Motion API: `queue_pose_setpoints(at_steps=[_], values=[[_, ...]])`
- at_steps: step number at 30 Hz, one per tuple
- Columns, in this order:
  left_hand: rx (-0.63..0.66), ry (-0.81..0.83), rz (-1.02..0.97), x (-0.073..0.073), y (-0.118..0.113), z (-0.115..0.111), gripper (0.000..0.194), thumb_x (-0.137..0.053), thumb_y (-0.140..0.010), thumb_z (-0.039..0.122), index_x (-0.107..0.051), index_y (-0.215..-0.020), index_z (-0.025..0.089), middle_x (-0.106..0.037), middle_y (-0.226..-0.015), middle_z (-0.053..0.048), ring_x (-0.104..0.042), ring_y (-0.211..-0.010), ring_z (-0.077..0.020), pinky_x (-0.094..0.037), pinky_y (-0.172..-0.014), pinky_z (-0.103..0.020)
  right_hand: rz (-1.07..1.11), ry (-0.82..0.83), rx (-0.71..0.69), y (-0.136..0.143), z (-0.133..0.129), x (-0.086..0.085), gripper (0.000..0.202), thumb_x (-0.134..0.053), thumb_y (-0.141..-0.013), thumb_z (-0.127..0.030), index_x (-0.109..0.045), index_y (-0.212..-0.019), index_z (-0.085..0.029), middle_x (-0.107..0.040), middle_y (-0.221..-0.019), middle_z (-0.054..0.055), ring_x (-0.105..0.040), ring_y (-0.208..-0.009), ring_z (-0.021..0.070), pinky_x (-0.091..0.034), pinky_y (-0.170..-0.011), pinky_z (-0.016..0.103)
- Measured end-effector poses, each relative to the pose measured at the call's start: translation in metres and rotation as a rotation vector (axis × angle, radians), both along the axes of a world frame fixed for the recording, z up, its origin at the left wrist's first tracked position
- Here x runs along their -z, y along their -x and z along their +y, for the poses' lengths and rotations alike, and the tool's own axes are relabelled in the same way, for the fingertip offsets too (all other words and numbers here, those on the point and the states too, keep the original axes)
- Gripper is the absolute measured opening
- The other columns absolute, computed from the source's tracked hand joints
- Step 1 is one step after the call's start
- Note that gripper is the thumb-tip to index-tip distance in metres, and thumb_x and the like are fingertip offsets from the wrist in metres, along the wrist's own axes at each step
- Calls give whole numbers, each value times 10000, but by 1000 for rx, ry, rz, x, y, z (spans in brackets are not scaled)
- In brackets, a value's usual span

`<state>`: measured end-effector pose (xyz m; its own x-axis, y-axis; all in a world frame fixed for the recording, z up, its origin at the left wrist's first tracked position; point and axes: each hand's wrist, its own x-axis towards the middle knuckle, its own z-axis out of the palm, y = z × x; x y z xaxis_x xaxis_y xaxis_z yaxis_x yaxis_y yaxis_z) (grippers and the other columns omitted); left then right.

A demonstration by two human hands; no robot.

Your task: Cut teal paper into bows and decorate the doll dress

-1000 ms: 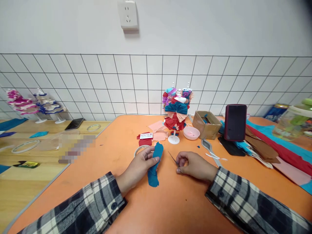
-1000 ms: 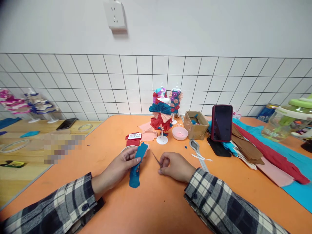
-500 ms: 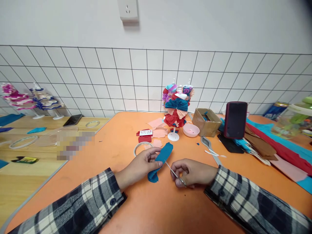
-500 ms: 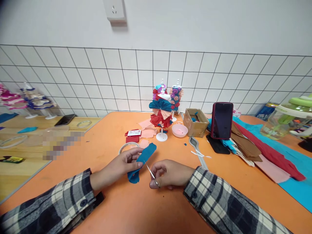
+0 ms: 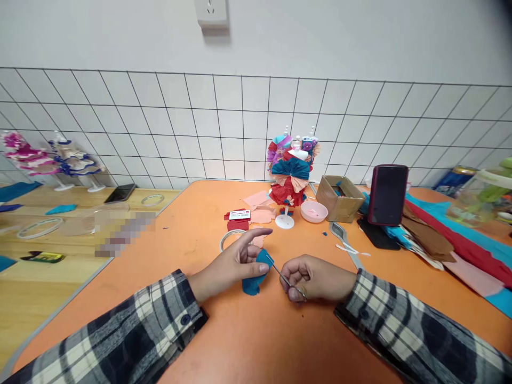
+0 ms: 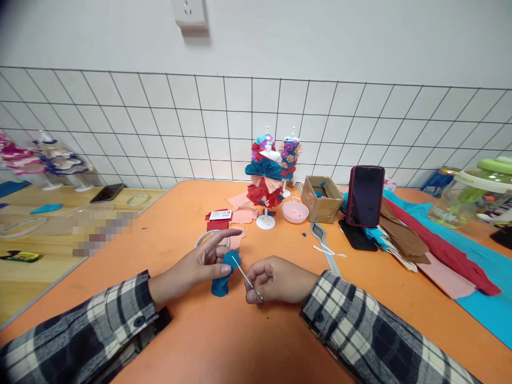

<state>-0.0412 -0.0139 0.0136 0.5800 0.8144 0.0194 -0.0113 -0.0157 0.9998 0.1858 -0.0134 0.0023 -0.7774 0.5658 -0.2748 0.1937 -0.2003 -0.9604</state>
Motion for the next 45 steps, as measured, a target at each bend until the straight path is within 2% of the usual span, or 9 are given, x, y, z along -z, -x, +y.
queue_pose_setpoints(at_steps=[2,4,8,15,19,26,30,35,45], values=[[24,-3,7,-1,0,0,598,-746,-747,374,-505,-1266,202,-565,-762,22,-512,-663,-109,-396,-586,-221,48,20,-18,2,-3,0,429,-829,-609,-447,-596,-773,-127,-575,-605,-50,-520,-527,52,-386,-525,171],[2,-7,48,-1,0,-1,436,-748,-733,436,-641,-1047,153,-576,-744,9,-512,-646,-104,-400,-572,-216,96,34,-39,4,-6,0,423,-828,-620,-440,-596,-783,-126,-579,-621,-46,-544,-536,56,-401,-525,169],[-43,19,76,0,-1,-2,419,-757,-679,530,-648,-741,130,-556,-633,26,-484,-543,-79,-396,-516,-202,167,57,-68,5,-9,-1,426,-819,-642,-448,-578,-779,-125,-580,-629,-39,-547,-521,50,-376,-454,133],[3,43,137,-2,-1,-3,461,-776,-634,557,-657,-719,119,-585,-584,9,-514,-523,-94,-392,-487,-202,342,224,-161,5,-12,3,480,-765,-702,-505,-565,-911,-121,-648,-728,20,-360,-353,3,-207,-290,123],[18,55,134,2,-3,-5,481,-769,-633,575,-656,-722,116,-584,-577,4,-508,-515,-94,-387,-481,-205,400,261,-179,7,-12,5,488,-755,-713,-512,-563,-912,-110,-643,-749,38,-380,-360,8,-216,-284,125],[-99,93,-17,6,-4,-5,422,-765,-678,525,-675,-797,130,-556,-573,21,-469,-505,-86,-362,-480,-208,372,224,-155,6,-12,6,436,-780,-713,-445,-546,-903,-129,-625,-742,8,-362,-351,-7,-233,-287,109],[-38,82,31,6,-3,-5,437,-740,-699,544,-639,-672,120,-538,-554,12,-449,-499,-88,-351,-471,-216,399,233,-157,7,-13,8,498,-788,-683,-488,-559,-927,-119,-640,-784,37,-418,-387,10,-262,-289,109],[-20,34,53,8,-3,-5,463,-713,-721,561,-607,-639,117,-510,-538,15,-425,-485,-83,-326,-462,-216,370,199,-133,8,-13,7,454,-780,-698,-479,-551,-868,-126,-617,-675,0,-378,-358,5,-265,-281,100],[-6,-6,105,7,-6,-6,490,-717,-691,589,-616,-628,114,-526,-549,8,-418,-497,-82,-298,-463,-212,343,222,-66,8,-13,12,514,-801,-643,-520,-589,-883,-118,-621,-665,0,-398,-387,18,-313,-271,97]])
